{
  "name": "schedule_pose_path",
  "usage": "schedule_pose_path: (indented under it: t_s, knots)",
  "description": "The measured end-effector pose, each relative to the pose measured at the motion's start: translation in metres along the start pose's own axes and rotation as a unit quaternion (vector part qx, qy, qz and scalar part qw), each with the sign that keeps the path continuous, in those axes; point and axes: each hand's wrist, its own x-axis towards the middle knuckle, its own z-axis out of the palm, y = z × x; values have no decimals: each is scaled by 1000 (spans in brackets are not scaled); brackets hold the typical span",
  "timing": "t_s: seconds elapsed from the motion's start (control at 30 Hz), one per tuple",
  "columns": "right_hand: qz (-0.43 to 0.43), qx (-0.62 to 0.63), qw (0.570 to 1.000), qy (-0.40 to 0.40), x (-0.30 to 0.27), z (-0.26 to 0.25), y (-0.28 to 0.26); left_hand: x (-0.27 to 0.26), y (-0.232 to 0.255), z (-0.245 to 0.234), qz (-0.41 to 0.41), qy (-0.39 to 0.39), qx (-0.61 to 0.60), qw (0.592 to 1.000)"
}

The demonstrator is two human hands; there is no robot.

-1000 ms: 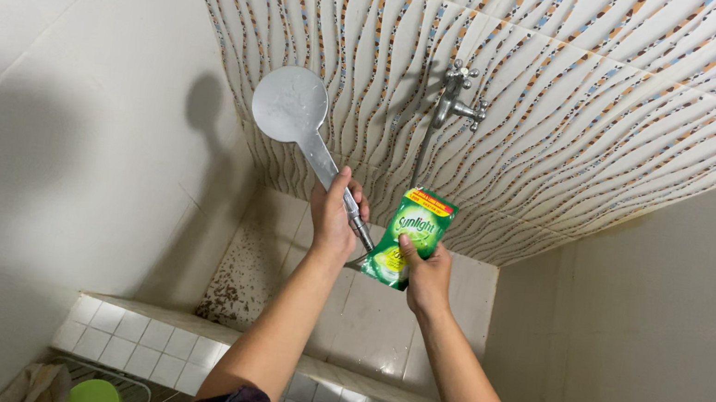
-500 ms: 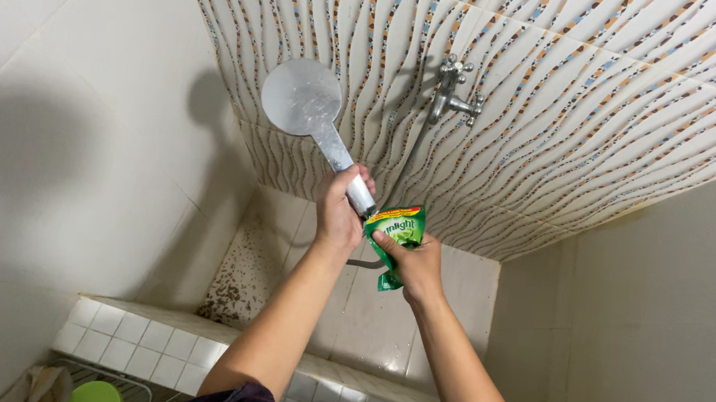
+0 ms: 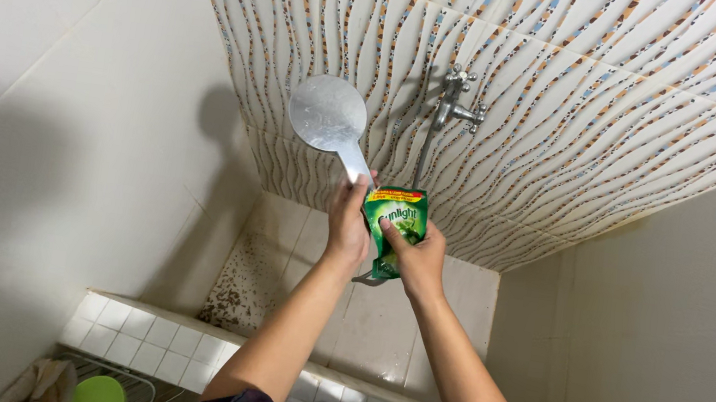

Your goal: The person picks up a green detergent packet and a shower head, then rubs the packet against the shower head while water runs. Afterward, they use a cloth to wipe the shower head and surrounding area.

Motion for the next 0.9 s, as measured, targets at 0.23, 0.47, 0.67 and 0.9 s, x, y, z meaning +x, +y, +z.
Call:
schedule_pose_path:
  t_s: [0.23,0.47,0.67,0.9]
  knots:
    - [5,10,999,-31,2,-6,9,-19,11,1,-14,43,14,999]
    - [103,149,983,43,11,-29,28,-18,18,-13,21,35,6,999]
    - [46,99,994,-2,2,-30,3,-19,30,-13,6,47,12,999]
    - [2,42,999,17,11,-21,-11,-38,41,-11,-30,-29,128,991]
